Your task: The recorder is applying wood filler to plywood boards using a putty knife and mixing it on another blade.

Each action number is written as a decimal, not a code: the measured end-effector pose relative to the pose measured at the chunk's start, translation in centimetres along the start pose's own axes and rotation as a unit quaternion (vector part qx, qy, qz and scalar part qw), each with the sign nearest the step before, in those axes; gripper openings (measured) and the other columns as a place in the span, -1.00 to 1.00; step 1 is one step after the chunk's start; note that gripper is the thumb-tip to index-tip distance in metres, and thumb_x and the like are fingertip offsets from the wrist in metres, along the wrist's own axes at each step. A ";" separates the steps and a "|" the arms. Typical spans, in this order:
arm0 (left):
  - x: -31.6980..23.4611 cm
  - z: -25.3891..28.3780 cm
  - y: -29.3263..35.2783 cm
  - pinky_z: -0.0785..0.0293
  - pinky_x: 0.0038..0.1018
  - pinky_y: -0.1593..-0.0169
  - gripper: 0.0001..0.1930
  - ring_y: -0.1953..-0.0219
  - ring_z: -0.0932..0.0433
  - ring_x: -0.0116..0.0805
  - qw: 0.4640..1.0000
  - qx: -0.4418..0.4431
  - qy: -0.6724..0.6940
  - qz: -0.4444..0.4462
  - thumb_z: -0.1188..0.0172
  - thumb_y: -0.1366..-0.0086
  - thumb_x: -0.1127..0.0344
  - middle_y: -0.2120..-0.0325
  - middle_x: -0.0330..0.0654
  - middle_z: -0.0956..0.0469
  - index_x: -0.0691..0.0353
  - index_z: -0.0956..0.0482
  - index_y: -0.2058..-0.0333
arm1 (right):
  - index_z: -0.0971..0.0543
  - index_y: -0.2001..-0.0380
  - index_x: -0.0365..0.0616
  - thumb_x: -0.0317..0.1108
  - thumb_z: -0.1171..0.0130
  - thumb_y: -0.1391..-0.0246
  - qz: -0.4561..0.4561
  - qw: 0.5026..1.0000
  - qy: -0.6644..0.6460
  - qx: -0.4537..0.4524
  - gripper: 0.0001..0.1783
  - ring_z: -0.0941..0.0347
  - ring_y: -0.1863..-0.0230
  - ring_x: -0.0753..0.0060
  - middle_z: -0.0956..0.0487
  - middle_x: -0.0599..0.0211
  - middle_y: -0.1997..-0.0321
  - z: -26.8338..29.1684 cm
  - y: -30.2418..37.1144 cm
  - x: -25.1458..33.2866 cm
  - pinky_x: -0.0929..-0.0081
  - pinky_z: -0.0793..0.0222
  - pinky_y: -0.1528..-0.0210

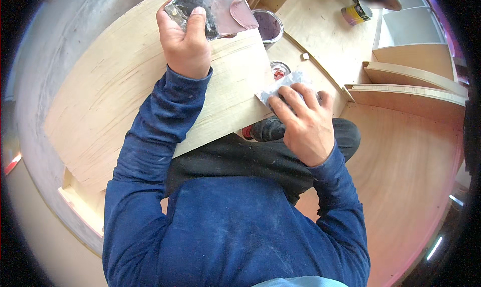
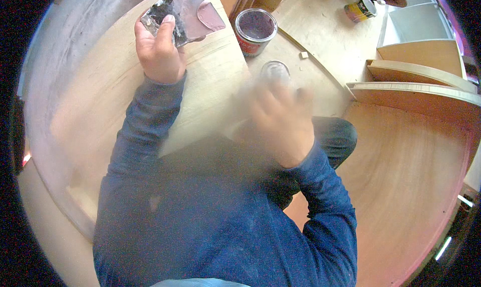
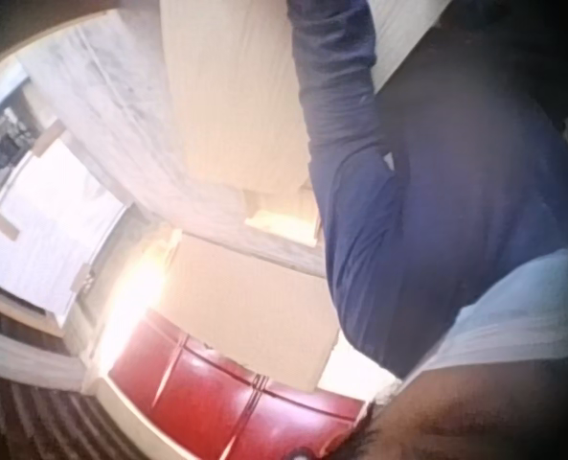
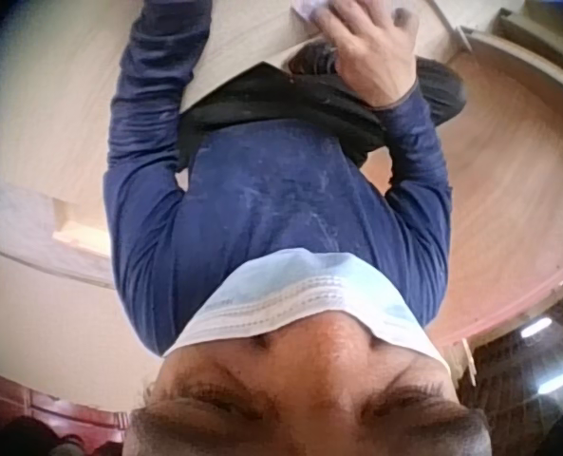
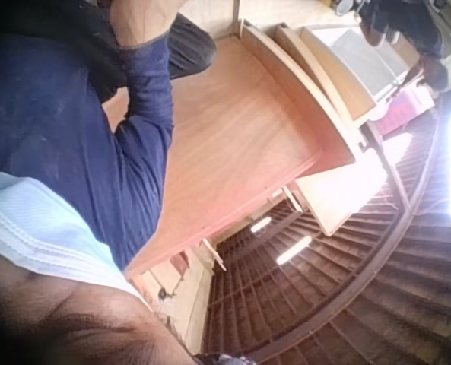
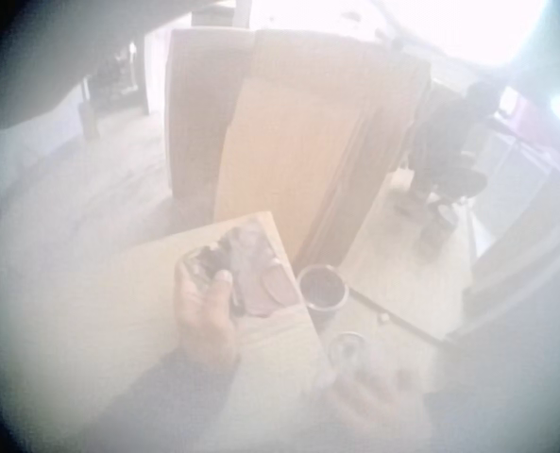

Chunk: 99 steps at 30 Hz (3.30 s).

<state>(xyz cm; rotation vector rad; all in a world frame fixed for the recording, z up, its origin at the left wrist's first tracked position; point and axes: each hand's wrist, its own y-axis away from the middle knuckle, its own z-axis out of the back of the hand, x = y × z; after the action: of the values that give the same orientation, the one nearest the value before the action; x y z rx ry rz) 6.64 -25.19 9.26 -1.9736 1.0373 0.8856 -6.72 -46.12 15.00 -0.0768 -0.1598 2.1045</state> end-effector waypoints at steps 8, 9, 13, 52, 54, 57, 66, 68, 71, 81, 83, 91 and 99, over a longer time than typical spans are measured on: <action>-0.3 0.0 0.2 -0.57 -0.46 0.11 -0.70 0.21 -0.58 -0.37 1.000 -0.005 0.005 0.017 -0.07 -0.28 0.55 0.18 -0.13 -0.55 0.31 -0.40 0.01 | -0.57 0.07 0.03 -0.56 -0.22 0.30 0.001 0.996 -0.031 0.079 -0.43 -0.37 -0.15 0.28 -0.51 0.40 -0.03 0.3 3.1 0.5 0.04 -0.18 -0.08; 0.0 0.0 0.1 -0.54 -0.48 0.08 -0.71 0.20 -0.57 -0.38 1.000 -0.004 -0.009 -0.004 -0.07 -0.28 0.54 0.18 -0.14 -0.55 0.31 -0.40 0.01 | -0.58 0.10 0.02 -0.57 -0.21 0.30 -0.009 0.995 -0.043 0.089 -0.46 -0.38 -0.14 0.27 -0.53 0.39 -0.01 0.8 3.3 0.6 0.06 -0.19 -0.08; -0.1 -0.7 -0.2 -0.47 -0.51 0.02 -0.70 0.16 -0.55 -0.42 0.997 0.002 -0.058 -0.047 -0.09 -0.28 0.53 0.16 -0.16 -0.55 0.31 -0.41 0.00 | -0.63 0.17 -0.06 -0.64 -0.21 0.30 0.004 0.992 -0.119 0.034 -0.52 -0.47 -0.06 0.16 -0.57 0.28 0.03 3.1 3.4 0.1 0.18 -0.30 -0.07; 0.4 -1.0 0.2 -0.48 -0.50 0.02 -0.69 0.15 -0.54 -0.43 0.997 0.011 -0.067 -0.024 -0.08 -0.31 0.55 0.15 -0.17 -0.55 0.33 -0.38 -0.03 | -0.58 0.04 -0.03 -0.57 -0.19 0.17 0.032 0.999 -0.005 0.015 -0.49 -0.41 -0.17 0.30 -0.54 0.36 -0.06 -0.4 1.0 -2.3 0.06 -0.16 -0.13; 0.3 -1.0 0.0 -0.49 -0.50 0.03 -0.70 0.17 -0.54 -0.43 0.999 0.014 -0.044 -0.022 -0.09 -0.30 0.54 0.16 -0.16 -0.55 0.34 -0.39 -0.01 | -0.58 0.04 -0.02 -0.55 -0.21 0.19 0.031 0.999 -0.001 0.040 -0.48 -0.40 -0.18 0.29 -0.53 0.36 -0.06 -0.4 2.2 -1.8 0.02 -0.16 -0.13; -0.3 -0.9 0.0 -0.49 -0.50 0.04 -0.71 0.17 -0.54 -0.42 0.996 0.012 -0.082 -0.012 -0.09 -0.30 0.54 0.16 -0.17 -0.55 0.34 -0.40 0.00 | -0.59 0.06 0.00 -0.56 -0.22 0.23 0.029 0.998 -0.017 0.062 -0.47 -0.38 -0.19 0.31 -0.52 0.39 -0.09 0.2 3.7 -1.1 0.01 -0.17 -0.12; -1.6 -1.8 -0.5 -0.58 -0.49 0.15 -0.72 0.19 -0.60 -0.37 0.996 -0.047 0.077 0.020 -0.08 -0.30 0.49 0.19 -0.16 -0.56 0.26 -0.40 0.01 | -0.62 0.10 -0.15 -0.79 -0.14 0.37 0.017 0.963 -0.242 -0.120 -0.38 -0.49 -0.08 -0.05 -0.56 0.05 -0.04 1.9 1.9 -5.0 0.19 -0.42 -0.11; -1.7 -2.1 -0.2 -0.64 -0.43 0.19 -0.72 0.18 -0.62 -0.32 0.997 -0.053 0.056 0.019 -0.07 -0.30 0.49 0.18 -0.14 -0.56 0.24 -0.39 0.01 | -0.61 0.09 -0.15 -0.83 -0.10 0.38 0.050 0.956 -0.199 -0.209 -0.35 -0.49 -0.09 -0.03 -0.56 0.05 -0.06 -1.0 -0.6 -7.1 0.21 -0.43 -0.13; -1.1 -2.6 0.2 -0.59 -0.45 0.10 -0.70 0.22 -0.59 -0.35 0.981 -0.046 0.170 0.085 0.00 -0.31 0.59 0.15 -0.07 -0.54 0.32 -0.32 -0.02 | -0.61 0.07 -0.16 -0.84 -0.10 0.37 0.059 0.939 -0.229 -0.251 -0.34 -0.48 -0.10 -0.01 -0.55 0.04 -0.07 -3.0 -4.1 -8.1 0.23 -0.42 -0.14; 0.4 -1.5 -0.5 -0.73 -0.21 0.24 -0.69 0.12 -0.63 -0.17 0.986 -0.035 0.147 0.070 0.04 -0.32 0.54 0.10 -0.03 -0.54 0.28 -0.30 -0.04 | -0.67 0.10 0.00 -0.59 -0.42 0.29 0.154 0.949 -0.188 -0.200 -0.45 -0.44 -0.11 0.01 -0.55 0.18 -0.08 -5.0 -7.3 -8.4 0.21 -0.42 -0.11; 0.0 -1.4 -0.4 -0.64 -0.36 0.18 -0.69 0.17 -0.60 -0.29 0.983 -0.051 0.159 0.077 0.00 -0.31 0.56 0.14 -0.08 -0.54 0.30 -0.32 -0.03 | -0.69 0.13 0.03 -0.58 -0.38 0.25 0.145 0.968 -0.133 -0.158 -0.50 -0.43 -0.11 0.01 -0.57 0.22 -0.05 -3.8 -5.9 -8.5 0.18 -0.40 -0.10; 0.5 -1.6 -0.4 -0.53 -0.53 0.12 -0.71 0.22 -0.55 -0.45 0.994 -0.054 0.083 0.040 -0.07 -0.32 0.55 0.17 -0.15 -0.56 0.33 -0.35 -0.01 | -0.65 0.12 -0.08 -0.70 -0.16 0.21 0.066 0.993 -0.099 -0.027 -0.50 -0.43 -0.09 0.01 -0.59 0.22 0.02 4.3 -3.6 -6.4 0.17 -0.33 -0.13; 1.4 -2.5 0.0 -0.73 -0.27 0.24 -0.68 0.19 -0.63 -0.26 0.997 -0.065 0.036 0.004 0.00 -0.31 0.54 0.11 -0.08 -0.53 0.27 -0.30 -0.04 | -0.59 0.02 -0.01 -0.69 -0.15 0.27 0.077 0.992 -0.004 -0.095 -0.38 -0.39 -0.16 0.15 -0.54 0.33 -0.06 2.7 -9.0 -5.9 0.19 -0.23 -0.15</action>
<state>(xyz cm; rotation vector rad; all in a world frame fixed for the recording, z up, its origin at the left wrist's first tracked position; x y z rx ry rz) 7.86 -27.74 9.37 -2.1245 1.0529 0.9129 3.64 -46.82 18.92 -0.2010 -0.3690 2.2396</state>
